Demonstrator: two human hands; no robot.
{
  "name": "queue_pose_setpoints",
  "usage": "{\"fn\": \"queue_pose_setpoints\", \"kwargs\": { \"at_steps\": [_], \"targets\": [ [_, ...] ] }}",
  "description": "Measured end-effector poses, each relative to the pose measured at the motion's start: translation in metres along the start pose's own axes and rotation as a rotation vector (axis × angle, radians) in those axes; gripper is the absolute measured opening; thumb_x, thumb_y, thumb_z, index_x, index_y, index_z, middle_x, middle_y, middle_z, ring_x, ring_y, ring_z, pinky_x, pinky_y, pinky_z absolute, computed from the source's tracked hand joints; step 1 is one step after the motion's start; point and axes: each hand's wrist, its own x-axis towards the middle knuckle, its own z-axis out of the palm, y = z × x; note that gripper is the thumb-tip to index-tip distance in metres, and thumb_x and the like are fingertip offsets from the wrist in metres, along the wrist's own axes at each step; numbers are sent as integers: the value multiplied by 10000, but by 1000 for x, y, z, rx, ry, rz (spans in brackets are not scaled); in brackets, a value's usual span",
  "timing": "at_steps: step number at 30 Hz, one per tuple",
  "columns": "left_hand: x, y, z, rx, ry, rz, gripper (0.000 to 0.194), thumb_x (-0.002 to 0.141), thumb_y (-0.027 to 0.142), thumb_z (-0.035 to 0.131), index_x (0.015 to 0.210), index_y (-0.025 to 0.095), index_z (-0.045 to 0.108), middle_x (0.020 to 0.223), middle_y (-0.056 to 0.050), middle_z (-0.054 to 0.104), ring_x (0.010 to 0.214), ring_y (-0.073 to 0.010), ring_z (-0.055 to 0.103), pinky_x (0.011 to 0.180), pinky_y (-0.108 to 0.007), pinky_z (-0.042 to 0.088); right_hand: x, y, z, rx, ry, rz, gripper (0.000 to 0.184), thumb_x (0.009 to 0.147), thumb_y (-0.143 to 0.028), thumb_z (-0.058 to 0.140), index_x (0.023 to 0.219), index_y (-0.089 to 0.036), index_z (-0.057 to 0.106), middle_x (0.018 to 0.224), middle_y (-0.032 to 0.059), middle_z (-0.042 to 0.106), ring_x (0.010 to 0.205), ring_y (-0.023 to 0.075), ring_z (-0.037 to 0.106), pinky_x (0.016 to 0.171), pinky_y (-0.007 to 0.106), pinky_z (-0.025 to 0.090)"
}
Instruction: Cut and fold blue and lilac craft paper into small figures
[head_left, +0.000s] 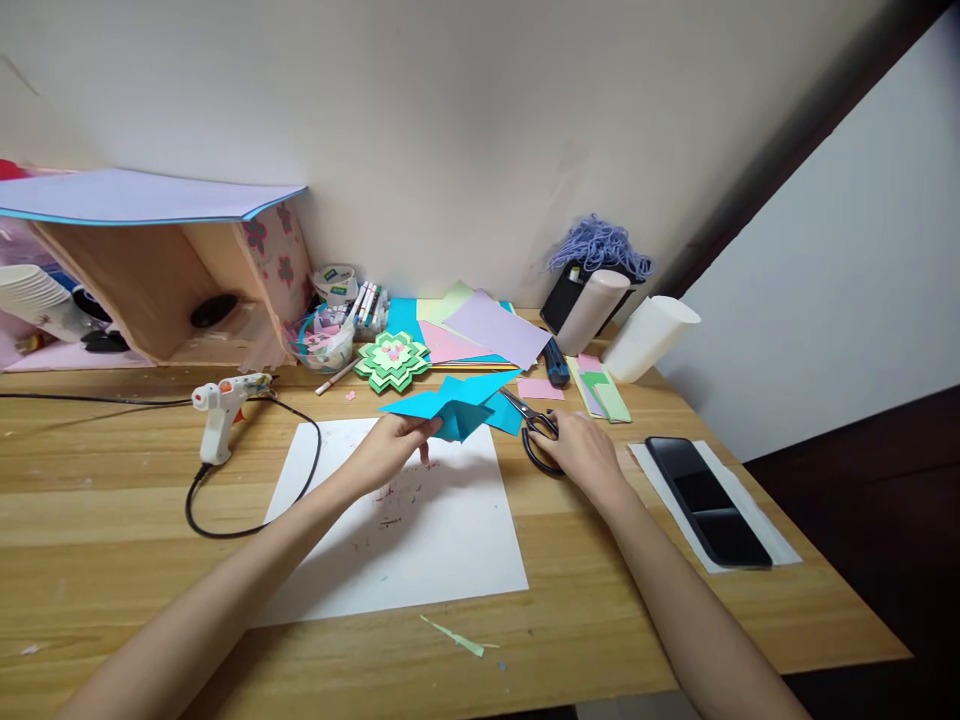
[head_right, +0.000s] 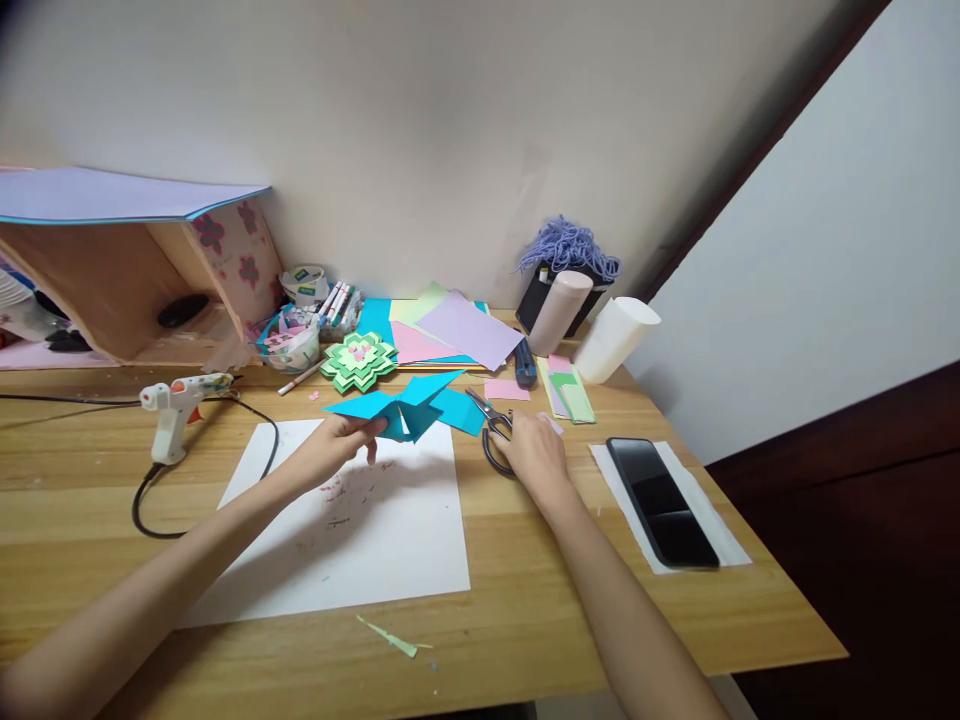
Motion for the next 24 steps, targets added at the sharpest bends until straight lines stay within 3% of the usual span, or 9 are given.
{"fn": "queue_pose_setpoints", "kwargs": {
  "at_steps": [2,4,7,10,13,16,20,24],
  "targets": [
    [-1,0,2,-50,-87,-12,380,813,409,446,553,166,578,568,-11,558,539,-134,453,581,-257,367,0,-3,-1,157,90,-90,308,780,-413,559,910,-140,617,978,167,605,972,310,560,779,390,428],
    [-2,1,5,-74,-118,11,362,811,429,454,616,160,598,645,-25,594,616,-156,507,653,-273,403,-2,-12,-3,496,105,-212,372,816,-454,510,1024,-157,596,1101,146,569,1013,263,555,854,373,428],
    [-4,2,10,-57,-118,52,301,810,413,468,728,167,620,770,-41,638,760,-198,557,745,-302,425,-11,-32,-3,1062,-179,-406,446,842,-543,419,1065,-197,590,1075,86,613,1016,217,575,884,346,446],
    [-7,4,16,-27,-73,85,247,811,364,481,855,188,649,886,-50,667,857,-223,573,778,-313,431,-20,-50,2,1338,-220,-293,404,731,-508,609,1001,-207,622,1008,58,659,984,220,597,881,354,458],
    [-9,7,20,4,-19,109,246,805,363,507,890,198,669,981,-65,674,924,-241,576,811,-318,423,-25,-57,9,1406,-147,-152,312,713,-452,646,887,-194,654,909,53,685,886,217,623,838,365,477],
    [-10,9,24,-14,17,68,325,723,448,616,910,187,669,1021,-82,669,932,-256,577,786,-317,427,-25,-56,12,1394,-83,-122,289,707,-436,653,845,-182,662,874,57,692,855,217,626,800,357,491],
    [-10,9,28,-307,21,-121,500,730,575,561,989,154,633,994,-100,669,887,-240,594,735,-318,447,-26,-55,11,1376,-118,-182,285,724,-427,636,862,-180,673,902,60,696,879,221,626,800,352,496],
    [-9,3,30,-570,15,-198,416,715,489,640,992,180,628,1064,-84,648,984,-230,569,805,-309,439,-33,-60,11,1416,-200,-188,260,729,-397,643,884,-192,679,917,40,700,898,213,630,818,345,493]
  ]
}}
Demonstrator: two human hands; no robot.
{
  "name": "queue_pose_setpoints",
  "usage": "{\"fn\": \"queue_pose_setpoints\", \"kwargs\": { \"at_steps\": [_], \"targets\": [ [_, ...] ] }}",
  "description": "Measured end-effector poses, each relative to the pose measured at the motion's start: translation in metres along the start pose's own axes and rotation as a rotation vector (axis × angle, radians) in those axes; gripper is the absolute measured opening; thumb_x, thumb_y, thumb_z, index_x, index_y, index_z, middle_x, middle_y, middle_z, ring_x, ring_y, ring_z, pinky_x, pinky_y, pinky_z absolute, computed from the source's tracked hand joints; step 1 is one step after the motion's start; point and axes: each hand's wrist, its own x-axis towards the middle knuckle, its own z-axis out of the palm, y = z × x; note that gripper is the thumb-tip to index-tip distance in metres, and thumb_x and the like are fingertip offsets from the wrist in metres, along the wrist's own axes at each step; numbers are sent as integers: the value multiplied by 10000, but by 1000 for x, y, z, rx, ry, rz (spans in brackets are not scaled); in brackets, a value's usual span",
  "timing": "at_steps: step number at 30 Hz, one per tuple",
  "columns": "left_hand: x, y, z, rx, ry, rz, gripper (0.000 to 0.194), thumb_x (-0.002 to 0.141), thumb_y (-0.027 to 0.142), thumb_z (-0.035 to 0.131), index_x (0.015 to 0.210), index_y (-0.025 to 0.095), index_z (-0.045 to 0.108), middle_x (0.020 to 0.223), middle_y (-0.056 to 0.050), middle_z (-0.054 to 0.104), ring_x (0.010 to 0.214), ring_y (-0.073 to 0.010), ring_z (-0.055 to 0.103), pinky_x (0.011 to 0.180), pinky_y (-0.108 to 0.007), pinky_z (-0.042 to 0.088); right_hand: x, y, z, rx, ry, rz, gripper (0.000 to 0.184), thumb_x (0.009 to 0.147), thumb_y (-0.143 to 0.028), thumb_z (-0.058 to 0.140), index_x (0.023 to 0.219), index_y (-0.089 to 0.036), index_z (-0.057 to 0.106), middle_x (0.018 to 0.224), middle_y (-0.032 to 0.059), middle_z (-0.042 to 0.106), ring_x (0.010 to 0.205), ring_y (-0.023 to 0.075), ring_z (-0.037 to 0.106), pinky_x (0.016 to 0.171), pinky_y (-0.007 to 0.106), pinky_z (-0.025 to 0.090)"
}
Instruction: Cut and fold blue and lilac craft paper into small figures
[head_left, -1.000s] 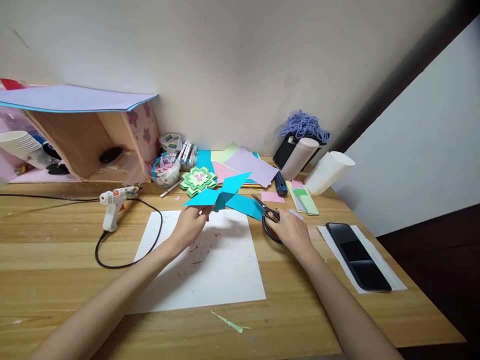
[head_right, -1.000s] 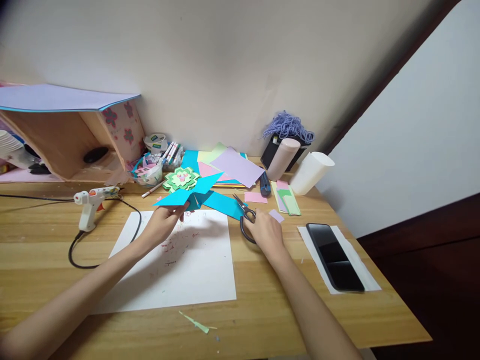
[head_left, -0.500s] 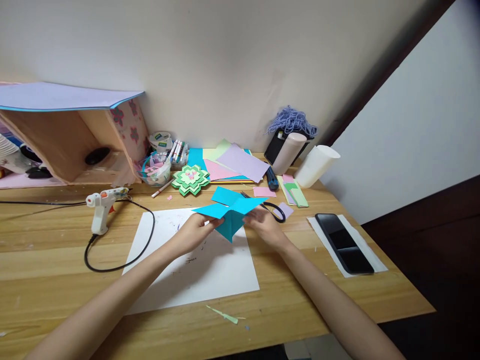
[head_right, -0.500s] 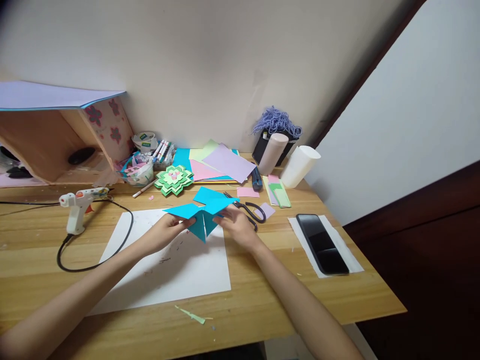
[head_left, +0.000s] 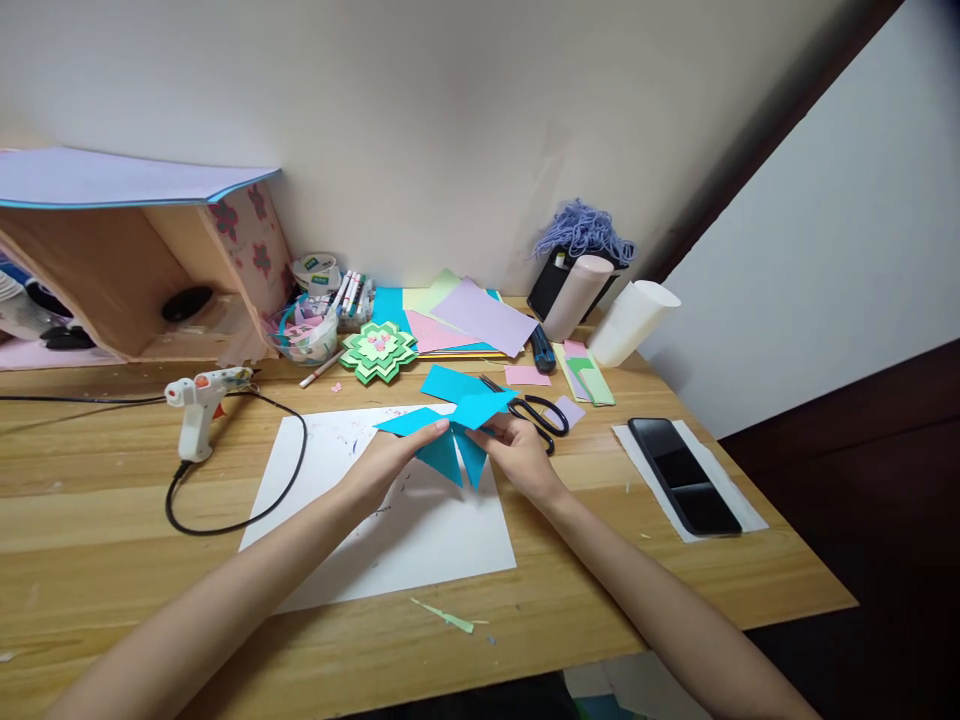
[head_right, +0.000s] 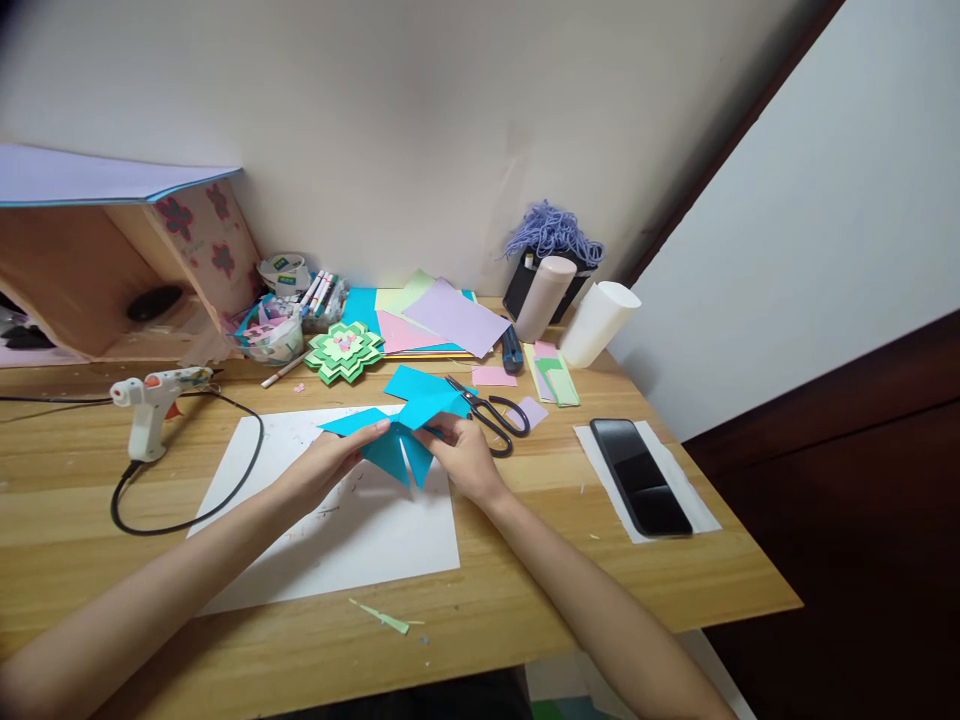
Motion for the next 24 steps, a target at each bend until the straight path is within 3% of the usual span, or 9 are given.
{"fn": "queue_pose_setpoints", "kwargs": {
  "at_steps": [9,13,16,18,21,24],
  "targets": [
    [-1,-2,2,-91,73,-107,408,647,432,723,948,172,630,1056,-81,654,971,-230,576,792,-313,450,-3,0,6,5,18,44,300,739,-407,628,918,-173,685,915,51,703,889,223,629,803,355,493],
    [0,-2,1,-9,18,-23,392,681,450,694,921,146,631,1059,-96,652,1010,-232,570,851,-321,440,-3,-1,-4,-150,82,-87,259,780,-387,592,911,-188,695,885,45,710,863,222,643,782,351,507],
    [3,-1,-3,-9,7,-50,465,676,457,703,989,128,606,1156,-131,603,1078,-237,546,892,-321,439,-4,-3,-20,-523,228,-319,213,834,-335,543,881,-206,706,846,44,723,819,221,669,761,347,531],
    [3,3,-5,-125,-30,-171,525,691,504,675,1026,108,593,1228,-163,555,1108,-238,538,920,-315,439,-5,-5,-31,-797,250,-592,197,858,-237,517,922,-213,702,875,47,729,830,205,683,766,318,544],
    [0,13,-4,-326,-229,-392,616,751,621,526,956,50,636,1140,-208,603,1037,-248,585,929,-315,444,-4,-9,-40,-1048,151,-1056,278,852,-90,496,1074,-171,643,983,67,714,960,189,662,809,279,550],
    [-8,18,3,-380,-281,-361,446,781,512,567,878,91,675,1001,-140,675,887,-199,630,880,-303,468,-4,-14,-37,-1184,40,-1255,300,848,-62,499,1121,-129,604,1007,84,706,1030,198,632,835,291,556]
  ]
}}
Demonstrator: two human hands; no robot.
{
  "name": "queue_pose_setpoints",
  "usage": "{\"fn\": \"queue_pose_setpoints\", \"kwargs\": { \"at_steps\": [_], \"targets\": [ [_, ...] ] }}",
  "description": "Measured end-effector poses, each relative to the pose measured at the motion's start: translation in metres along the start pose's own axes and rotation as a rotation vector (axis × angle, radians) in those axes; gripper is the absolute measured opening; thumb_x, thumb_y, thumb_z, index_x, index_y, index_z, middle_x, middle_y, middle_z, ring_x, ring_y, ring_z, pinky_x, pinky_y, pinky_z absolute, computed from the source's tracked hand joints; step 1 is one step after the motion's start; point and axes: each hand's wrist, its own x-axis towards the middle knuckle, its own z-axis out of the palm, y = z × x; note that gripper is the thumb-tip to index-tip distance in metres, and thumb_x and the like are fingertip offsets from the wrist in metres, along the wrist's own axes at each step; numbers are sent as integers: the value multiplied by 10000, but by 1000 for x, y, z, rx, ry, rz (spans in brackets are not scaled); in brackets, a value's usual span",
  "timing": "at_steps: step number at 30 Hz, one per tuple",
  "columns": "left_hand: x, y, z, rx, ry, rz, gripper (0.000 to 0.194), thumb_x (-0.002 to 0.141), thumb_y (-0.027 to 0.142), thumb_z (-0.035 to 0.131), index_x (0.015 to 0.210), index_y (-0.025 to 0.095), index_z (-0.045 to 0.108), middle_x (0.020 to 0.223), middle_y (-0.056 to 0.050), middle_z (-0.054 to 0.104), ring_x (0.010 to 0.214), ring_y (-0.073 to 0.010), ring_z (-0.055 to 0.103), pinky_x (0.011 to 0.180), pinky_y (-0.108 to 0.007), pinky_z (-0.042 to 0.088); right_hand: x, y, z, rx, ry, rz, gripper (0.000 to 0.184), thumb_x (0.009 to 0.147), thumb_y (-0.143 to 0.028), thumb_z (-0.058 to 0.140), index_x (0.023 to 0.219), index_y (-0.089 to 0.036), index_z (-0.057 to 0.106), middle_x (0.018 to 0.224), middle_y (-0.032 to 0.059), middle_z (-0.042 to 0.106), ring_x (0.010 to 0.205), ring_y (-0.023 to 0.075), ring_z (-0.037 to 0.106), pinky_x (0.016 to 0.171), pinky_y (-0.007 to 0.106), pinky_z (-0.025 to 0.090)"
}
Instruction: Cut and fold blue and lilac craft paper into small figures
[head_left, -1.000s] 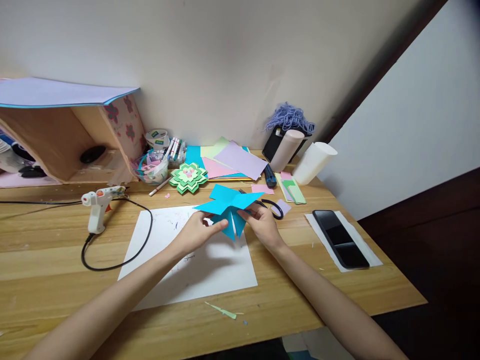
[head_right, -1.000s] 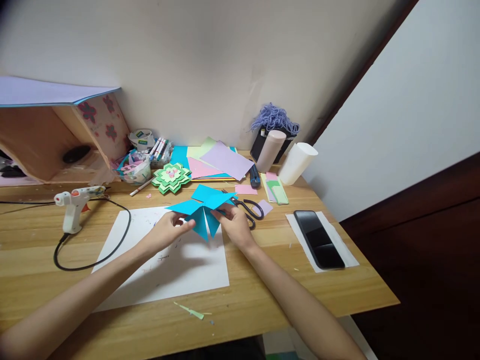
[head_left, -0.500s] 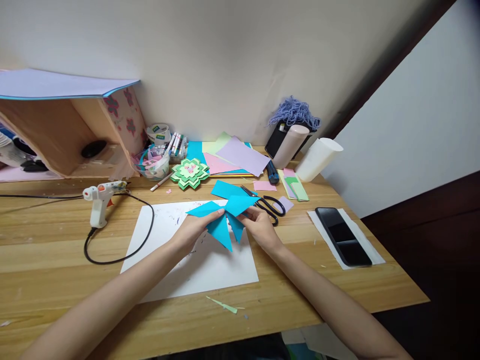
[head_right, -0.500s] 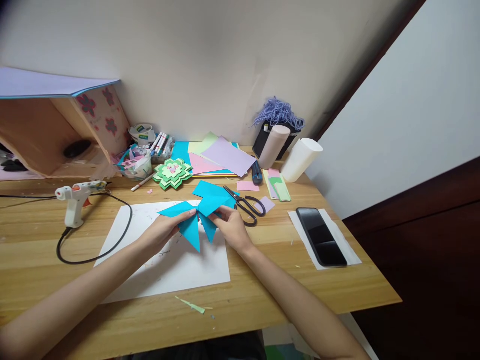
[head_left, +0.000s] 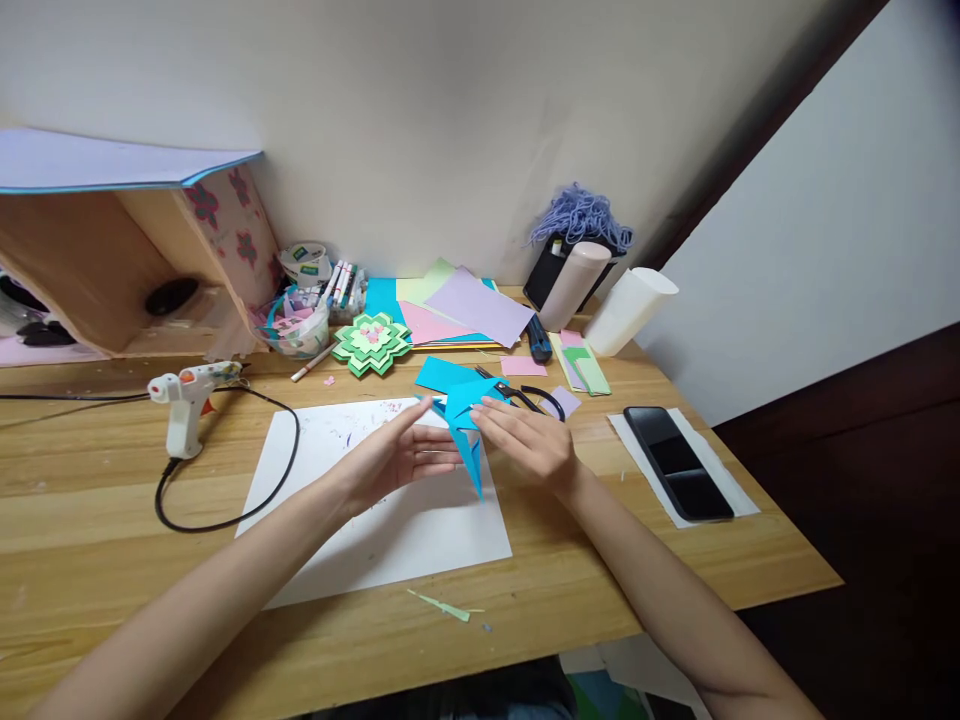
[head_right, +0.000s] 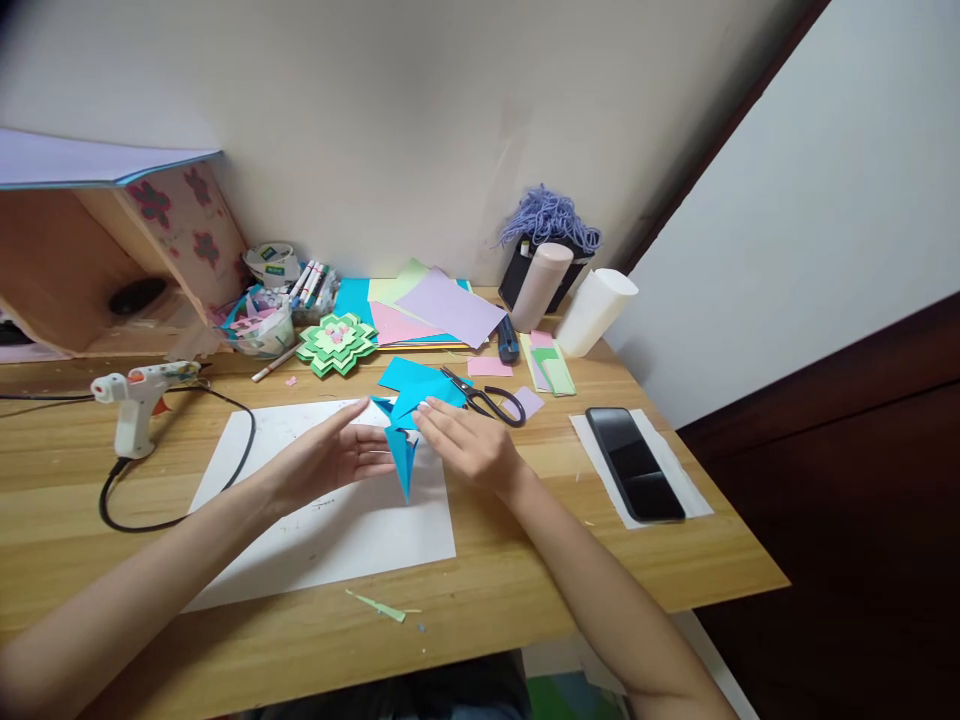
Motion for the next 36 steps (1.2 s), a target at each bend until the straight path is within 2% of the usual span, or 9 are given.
{"fn": "queue_pose_setpoints", "kwargs": {
  "at_steps": [4,15,22,26,28,29,32,34,36],
  "targets": [
    [-3,-8,6,60,52,104,207,743,309,674,860,139,690,918,-69,698,839,-148,621,848,-266,457,6,-7,1,-19,-48,-97,255,843,-71,527,1072,-125,626,999,75,709,1001,196,646,825,288,568],
    [7,-17,-4,137,160,217,223,678,319,726,834,165,687,837,-33,695,829,-148,605,810,-275,432,8,-10,-4,64,23,-81,269,795,-63,608,1041,-157,658,951,52,724,852,167,680,753,272,569],
    [10,-23,0,75,131,161,286,674,343,731,905,183,681,922,-43,688,802,-156,610,772,-291,452,9,-12,-7,-13,8,-230,177,798,-102,616,947,-174,679,988,42,715,720,119,658,596,235,549],
    [11,-24,1,55,178,195,263,653,338,747,848,173,684,866,-32,695,715,-137,606,704,-272,462,8,-15,-3,46,24,-199,193,796,-112,620,943,-229,665,957,7,724,687,110,661,579,230,544],
    [9,-23,2,77,198,250,302,651,348,747,898,188,680,927,-34,696,766,-155,619,716,-281,468,8,-17,0,168,68,-53,196,775,-171,660,956,-247,653,918,2,730,719,129,669,613,246,551],
    [8,-23,2,100,212,283,336,654,355,743,942,197,673,978,-40,691,820,-172,624,740,-293,471,8,-18,2,244,100,90,196,761,-214,680,952,-247,649,901,11,729,744,145,670,643,263,555],
    [8,-23,1,192,267,366,425,661,375,735,1038,201,645,1101,-69,659,990,-225,600,836,-337,460,10,-18,7,543,186,744,251,744,-355,683,947,-225,614,877,45,695,726,163,654,629,298,557],
    [8,-23,0,259,301,381,453,652,389,739,1044,183,643,1109,-91,656,1029,-249,588,874,-364,448,13,-17,11,835,127,1129,310,742,-448,650,915,-200,584,774,31,664,604,138,625,518,268,538],
    [10,-24,-1,324,329,373,466,637,407,744,1022,162,651,1073,-111,669,1009,-268,597,867,-386,452,16,-16,14,1091,-4,1330,348,713,-503,647,817,-178,573,620,-9,611,504,116,587,460,236,511]
  ]
}}
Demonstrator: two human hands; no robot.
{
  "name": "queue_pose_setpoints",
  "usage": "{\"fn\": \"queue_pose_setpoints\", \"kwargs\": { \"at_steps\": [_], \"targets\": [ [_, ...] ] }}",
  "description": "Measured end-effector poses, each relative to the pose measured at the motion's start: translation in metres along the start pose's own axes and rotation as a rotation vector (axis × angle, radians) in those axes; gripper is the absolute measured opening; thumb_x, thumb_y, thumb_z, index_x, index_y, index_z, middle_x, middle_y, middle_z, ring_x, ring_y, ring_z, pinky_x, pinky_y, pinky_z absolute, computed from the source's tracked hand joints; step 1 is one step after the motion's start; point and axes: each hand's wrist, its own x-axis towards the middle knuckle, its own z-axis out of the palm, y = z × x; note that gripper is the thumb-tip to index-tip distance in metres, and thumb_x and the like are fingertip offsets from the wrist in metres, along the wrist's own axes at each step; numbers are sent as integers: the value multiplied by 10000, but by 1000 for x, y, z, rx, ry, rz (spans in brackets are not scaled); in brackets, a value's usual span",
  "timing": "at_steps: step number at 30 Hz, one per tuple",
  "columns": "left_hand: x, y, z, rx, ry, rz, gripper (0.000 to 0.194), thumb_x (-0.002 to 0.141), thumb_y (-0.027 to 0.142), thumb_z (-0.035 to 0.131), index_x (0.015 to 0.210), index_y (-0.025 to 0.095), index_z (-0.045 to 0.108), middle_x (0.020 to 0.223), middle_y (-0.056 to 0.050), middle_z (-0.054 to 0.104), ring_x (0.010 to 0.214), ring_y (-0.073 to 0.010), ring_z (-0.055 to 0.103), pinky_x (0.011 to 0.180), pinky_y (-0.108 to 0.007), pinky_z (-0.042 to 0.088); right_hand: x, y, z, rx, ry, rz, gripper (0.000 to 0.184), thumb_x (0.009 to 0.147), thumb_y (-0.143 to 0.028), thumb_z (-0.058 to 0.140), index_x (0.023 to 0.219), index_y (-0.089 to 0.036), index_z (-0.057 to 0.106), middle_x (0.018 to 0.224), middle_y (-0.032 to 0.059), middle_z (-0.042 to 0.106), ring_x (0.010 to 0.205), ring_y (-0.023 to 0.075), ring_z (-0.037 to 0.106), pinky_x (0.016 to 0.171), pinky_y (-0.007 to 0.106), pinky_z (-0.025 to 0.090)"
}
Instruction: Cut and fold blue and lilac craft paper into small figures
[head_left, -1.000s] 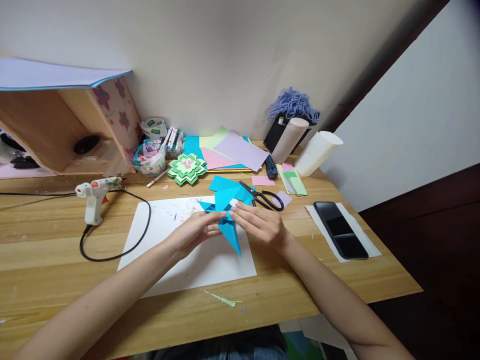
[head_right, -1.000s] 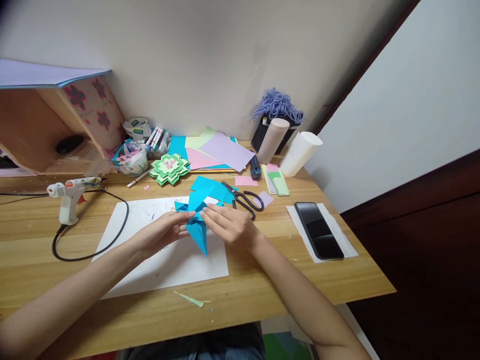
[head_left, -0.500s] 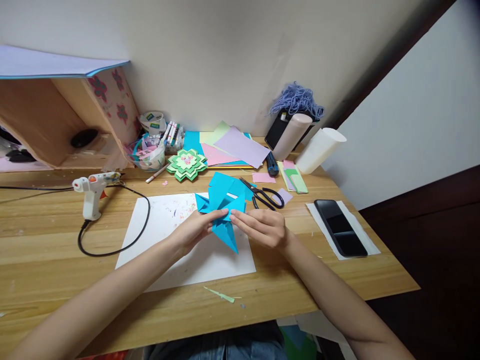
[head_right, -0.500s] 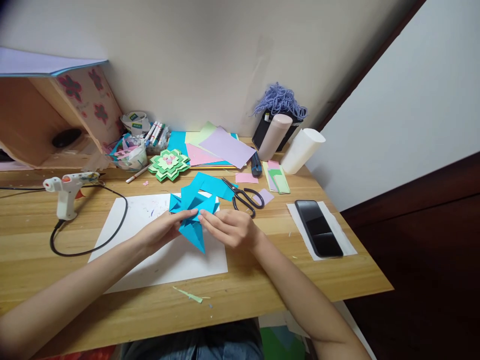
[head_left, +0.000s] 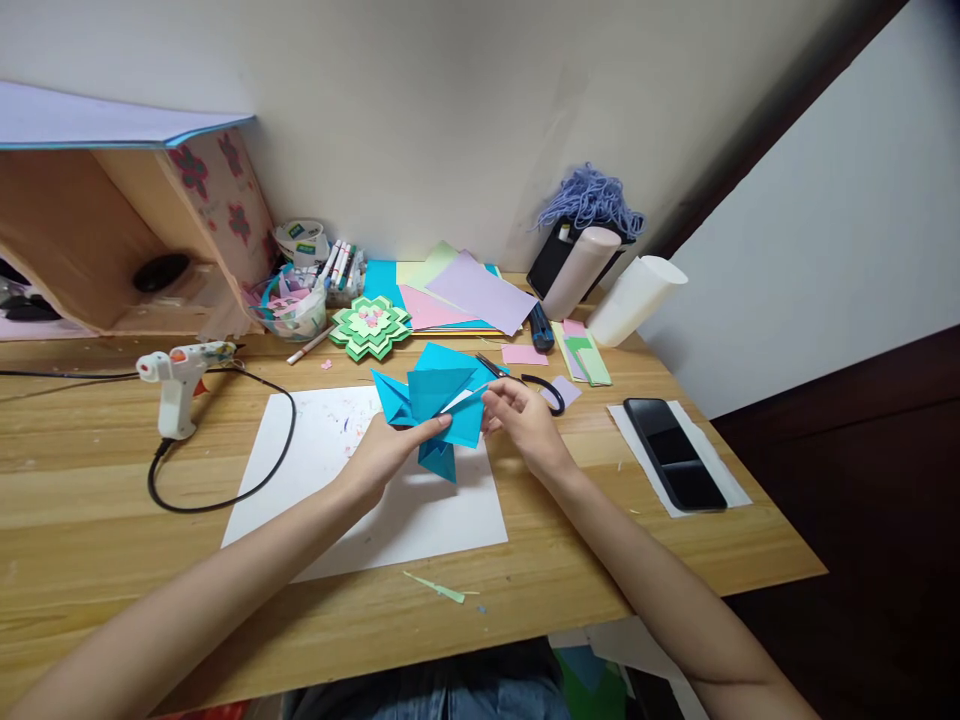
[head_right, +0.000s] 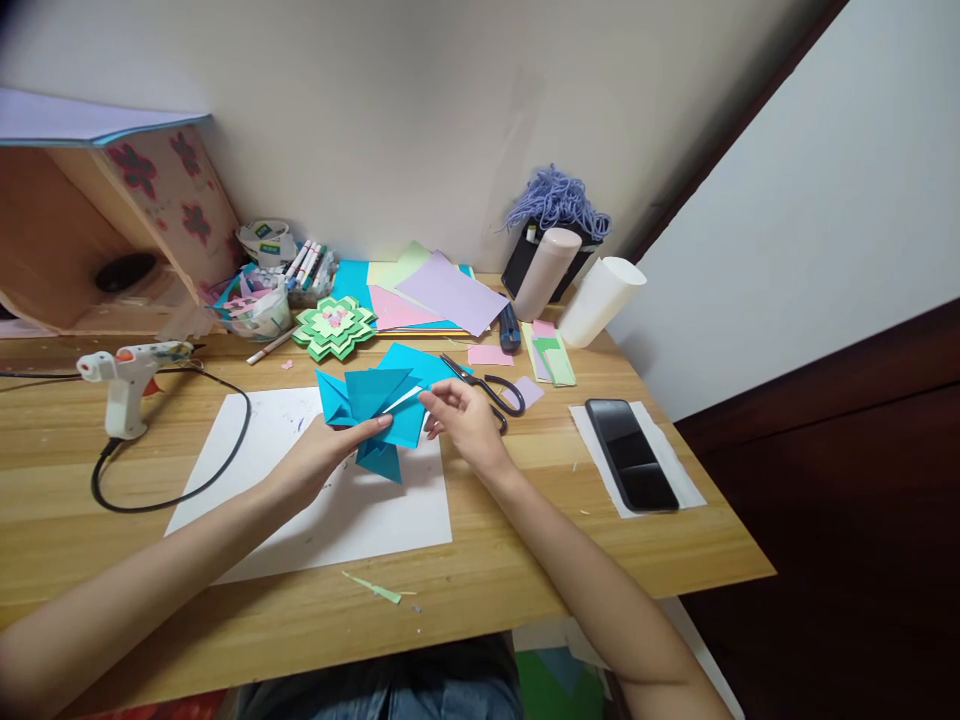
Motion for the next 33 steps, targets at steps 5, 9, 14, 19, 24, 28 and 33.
{"fn": "queue_pose_setpoints", "kwargs": {
  "at_steps": [5,9,14,19,24,28,33],
  "targets": [
    [1,-2,1,79,19,-2,461,618,424,748,979,148,671,1010,-113,690,943,-278,615,816,-385,465,2,1,3,63,-6,103,339,623,-454,729,647,-162,558,547,-40,557,449,87,548,452,207,475],
    [1,-2,0,96,24,-19,429,618,416,746,947,150,681,975,-97,700,905,-259,621,791,-351,460,0,0,2,37,27,67,316,622,-425,734,641,-160,564,536,-33,569,452,101,562,448,215,466],
    [2,-2,-1,108,49,-20,407,596,413,756,899,149,691,916,-86,709,830,-235,625,717,-312,454,-1,-1,3,18,49,72,305,624,-425,732,650,-156,591,518,-17,596,443,125,582,451,239,489],
    [4,-5,-2,142,58,-13,372,607,431,744,849,152,699,853,-80,711,772,-223,621,689,-308,444,-2,-2,5,35,61,106,301,606,-414,746,627,-151,600,499,-14,604,428,119,577,453,237,504],
    [5,-6,-3,155,64,-15,312,612,417,740,780,158,692,814,-70,706,723,-198,602,651,-286,423,-2,-1,4,54,45,96,309,630,-428,728,696,-149,613,507,-20,608,429,118,578,457,240,518],
    [6,-7,-3,150,54,-29,302,618,424,726,722,148,662,725,-51,670,622,-162,548,572,-263,372,0,2,2,24,37,83,316,648,-441,712,690,-146,606,506,-12,604,435,123,583,464,240,523],
    [6,-7,-2,131,66,-60,274,611,397,729,621,156,598,579,-1,578,520,-115,459,524,-254,324,-1,6,2,16,-18,57,295,715,-419,663,820,-155,582,539,-30,583,457,111,589,455,218,521]
  ]
}}
